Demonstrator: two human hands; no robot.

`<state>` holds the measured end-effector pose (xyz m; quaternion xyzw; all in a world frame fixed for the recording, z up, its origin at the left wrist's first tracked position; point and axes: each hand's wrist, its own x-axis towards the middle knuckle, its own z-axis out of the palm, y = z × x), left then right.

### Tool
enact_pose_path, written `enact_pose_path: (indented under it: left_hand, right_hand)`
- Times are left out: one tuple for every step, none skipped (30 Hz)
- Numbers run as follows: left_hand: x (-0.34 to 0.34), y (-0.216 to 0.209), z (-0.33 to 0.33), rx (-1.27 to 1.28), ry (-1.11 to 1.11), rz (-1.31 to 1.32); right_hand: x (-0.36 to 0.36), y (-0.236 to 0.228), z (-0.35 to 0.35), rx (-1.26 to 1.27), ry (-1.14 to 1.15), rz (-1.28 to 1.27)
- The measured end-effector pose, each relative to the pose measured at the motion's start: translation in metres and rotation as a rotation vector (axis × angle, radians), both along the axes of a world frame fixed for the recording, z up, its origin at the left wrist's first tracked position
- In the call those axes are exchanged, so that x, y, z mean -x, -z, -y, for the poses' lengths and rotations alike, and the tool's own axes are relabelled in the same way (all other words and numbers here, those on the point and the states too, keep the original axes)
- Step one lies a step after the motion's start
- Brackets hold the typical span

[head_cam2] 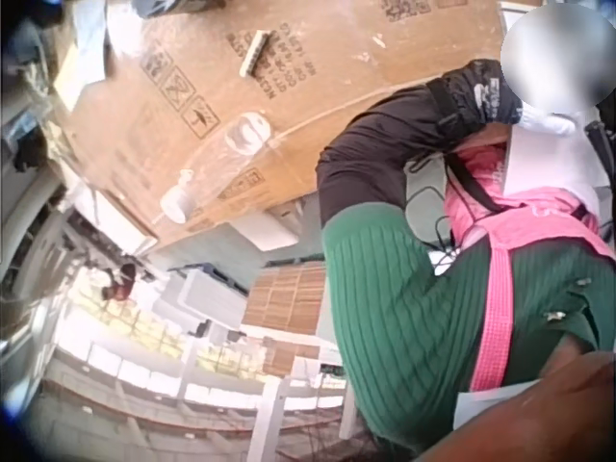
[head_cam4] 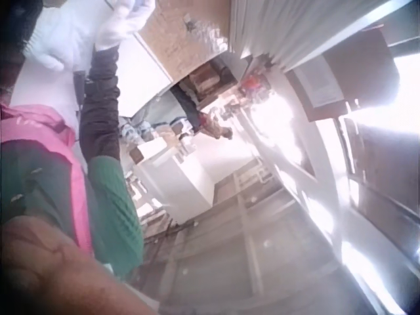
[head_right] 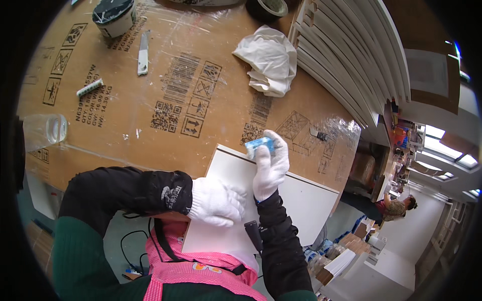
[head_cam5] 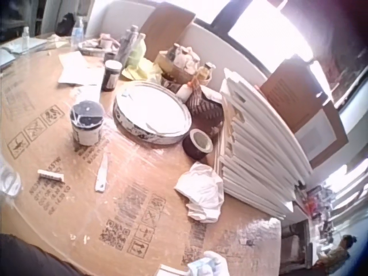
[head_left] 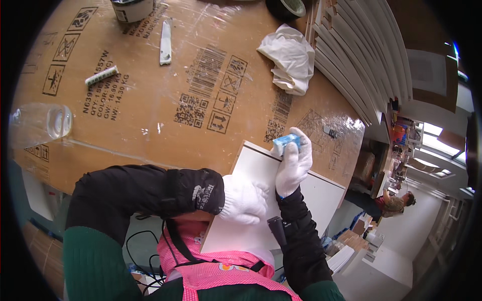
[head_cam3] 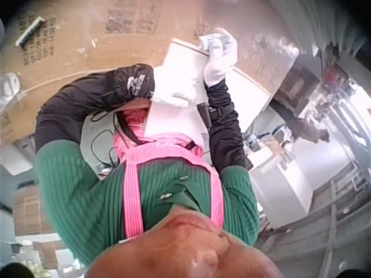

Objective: The recorder uses a blue cleaning sponge or block to wipe down and clean white boards on a workbench in a furniture factory setting.

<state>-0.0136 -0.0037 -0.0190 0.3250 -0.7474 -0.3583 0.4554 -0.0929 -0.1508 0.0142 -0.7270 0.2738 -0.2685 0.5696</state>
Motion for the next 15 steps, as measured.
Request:
enact_pose_path:
  left_hand:
    - [-0.001, 0.002, -0.001, 0.037, -0.086, 0.138]
    - [-0.003, 0.004, -0.002, 0.031, -0.088, 0.145]
    - [-0.008, 0.004, -0.001, 0.104, -0.242, 0.186]
    - [-0.012, 0.003, 0.0, 0.18, -0.396, 0.226]
    - [-0.012, 0.004, -0.002, 0.127, -0.395, 0.298]
    - [-0.009, 0.012, -0.003, 0.133, -0.393, 0.307]
    - [-0.006, 0.017, -0.004, 0.107, -0.445, 0.283]
    - [-0.003, 0.021, -0.006, 0.081, -0.498, 0.261]
    - [-0.005, 0.016, -0.005, 0.089, -0.511, 0.28]
    - [-0.011, 0.014, -0.002, 0.082, -0.441, 0.342]
    - [-0.015, 0.01, 0.0, 0.072, -0.37, 0.405]
    - [-0.019, 0.008, 0.002, 0.053, -0.34, 0.464]
    - [-0.017, 0.009, 0.002, 0.056, -0.365, 0.476]
    - [-0.019, 0.013, 0.003, 0.06, -0.389, 0.489]
    - [-0.021, 0.009, 0.003, 0.035, -0.385, 0.462]
  right_hand:
    - [-0.007, -0.004, 0.003, -0.044, 0.013, -0.014]
    - [-0.013, -0.007, 0.005, -0.086, 0.025, -0.027]
    - [-0.017, -0.006, 0.008, -0.089, 0.065, -0.024]
    - [-0.021, -0.006, 0.01, -0.083, 0.067, -0.014]
    - [-0.026, -0.007, 0.01, -0.048, 0.07, -0.016]
    - [-0.031, -0.004, 0.008, -0.018, 0.072, -0.02]
    - [-0.034, -0.002, 0.007, 0.034, 0.073, -0.037]
    - [-0.035, -0.004, 0.004, 0.034, 0.07, -0.023]
    - [-0.036, -0.006, 0.003, 0.067, 0.09, -0.057]
    - [-0.039, -0.007, 0.004, 0.103, 0.112, -0.081]
    - [-0.037, -0.008, 0.005, 0.062, 0.113, -0.089]
    - [-0.04, -0.01, 0.005, 0.081, 0.107, -0.082]
    - [-0.041, -0.009, 0.004, 0.055, 0.097, -0.069]
    - [-0.046, -0.007, 0.006, 0.028, 0.089, -0.055]
    - [-0.047, -0.009, 0.006, 0.048, 0.069, -0.051]
